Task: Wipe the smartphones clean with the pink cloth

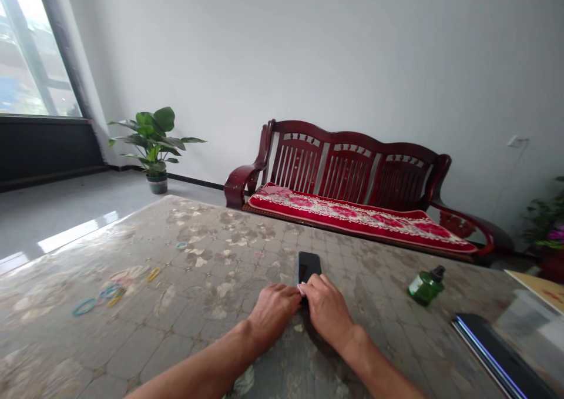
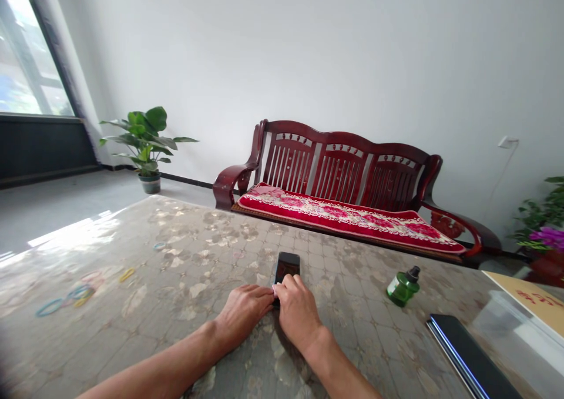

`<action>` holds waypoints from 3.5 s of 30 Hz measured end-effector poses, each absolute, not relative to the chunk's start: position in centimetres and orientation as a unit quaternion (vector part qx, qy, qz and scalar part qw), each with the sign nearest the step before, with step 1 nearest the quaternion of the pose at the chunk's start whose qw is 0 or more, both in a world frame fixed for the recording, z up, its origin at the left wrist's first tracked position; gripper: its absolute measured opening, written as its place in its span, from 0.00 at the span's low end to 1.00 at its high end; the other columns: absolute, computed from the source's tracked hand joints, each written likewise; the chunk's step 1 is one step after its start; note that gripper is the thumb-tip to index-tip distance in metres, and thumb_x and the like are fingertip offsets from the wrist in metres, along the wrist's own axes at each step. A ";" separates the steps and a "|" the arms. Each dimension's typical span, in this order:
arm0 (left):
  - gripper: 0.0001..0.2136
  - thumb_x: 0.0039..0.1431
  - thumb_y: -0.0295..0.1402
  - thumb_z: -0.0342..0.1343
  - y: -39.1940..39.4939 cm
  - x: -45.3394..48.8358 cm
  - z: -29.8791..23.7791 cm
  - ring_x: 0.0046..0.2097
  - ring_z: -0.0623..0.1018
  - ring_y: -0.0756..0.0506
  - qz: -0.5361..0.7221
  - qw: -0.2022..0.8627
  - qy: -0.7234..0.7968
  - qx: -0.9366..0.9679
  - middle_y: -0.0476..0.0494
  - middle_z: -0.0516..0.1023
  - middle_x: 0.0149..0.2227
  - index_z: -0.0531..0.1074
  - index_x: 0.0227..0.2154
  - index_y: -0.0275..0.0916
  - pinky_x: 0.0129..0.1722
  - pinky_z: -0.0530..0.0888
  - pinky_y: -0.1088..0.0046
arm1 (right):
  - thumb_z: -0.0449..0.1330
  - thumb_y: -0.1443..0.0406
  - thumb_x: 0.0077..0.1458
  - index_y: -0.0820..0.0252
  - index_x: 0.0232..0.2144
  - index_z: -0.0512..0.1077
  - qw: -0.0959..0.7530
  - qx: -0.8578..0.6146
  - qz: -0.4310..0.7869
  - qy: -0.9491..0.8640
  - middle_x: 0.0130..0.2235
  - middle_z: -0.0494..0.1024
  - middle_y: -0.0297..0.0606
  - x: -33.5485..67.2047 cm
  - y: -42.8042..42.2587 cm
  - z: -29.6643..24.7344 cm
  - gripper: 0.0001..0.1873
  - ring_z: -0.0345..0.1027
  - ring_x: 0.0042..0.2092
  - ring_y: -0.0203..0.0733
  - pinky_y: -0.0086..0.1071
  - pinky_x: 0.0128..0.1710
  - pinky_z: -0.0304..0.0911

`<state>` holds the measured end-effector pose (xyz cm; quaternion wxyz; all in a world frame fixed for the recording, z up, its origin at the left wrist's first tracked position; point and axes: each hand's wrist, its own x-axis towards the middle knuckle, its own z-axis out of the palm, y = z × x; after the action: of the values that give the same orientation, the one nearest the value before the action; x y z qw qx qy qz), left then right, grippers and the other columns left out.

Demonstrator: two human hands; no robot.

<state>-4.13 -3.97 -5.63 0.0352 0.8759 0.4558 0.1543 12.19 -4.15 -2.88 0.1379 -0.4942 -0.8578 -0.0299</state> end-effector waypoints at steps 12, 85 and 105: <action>0.07 0.66 0.27 0.51 -4.0 -4.1 -5.9 0.39 0.78 0.46 0.144 0.019 0.435 0.889 0.46 0.78 0.38 0.74 0.35 0.40 0.41 0.72 0.74 | 0.50 0.73 0.64 0.56 0.36 0.75 0.163 -0.492 -0.002 -0.855 0.38 0.75 0.36 14.8 -2.9 -2.9 0.15 0.66 0.42 0.40 0.30 0.42 0.60; 0.10 0.68 0.30 0.45 -2.6 -3.3 -3.8 0.40 0.82 0.42 0.114 0.043 0.497 0.859 0.43 0.82 0.37 0.70 0.47 0.40 0.37 0.76 0.73 | 0.52 0.68 0.64 0.54 0.43 0.76 0.505 -0.437 -0.083 -0.740 0.41 0.79 0.39 18.3 -0.6 -4.5 0.13 0.72 0.44 0.43 0.37 0.46 0.69; 0.07 0.68 0.32 0.49 -1.6 -4.5 -4.9 0.39 0.81 0.46 0.195 0.057 0.450 0.869 0.47 0.81 0.37 0.71 0.43 0.41 0.40 0.73 0.76 | 0.52 0.70 0.64 0.53 0.50 0.73 0.386 -0.341 -0.141 -0.845 0.44 0.80 0.37 15.5 -3.4 -3.0 0.16 0.71 0.47 0.41 0.39 0.51 0.68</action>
<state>-4.54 -1.63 -4.85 0.0573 0.8694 0.4505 0.1947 15.51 -3.42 -2.99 0.3861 -0.3412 -0.8453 -0.1414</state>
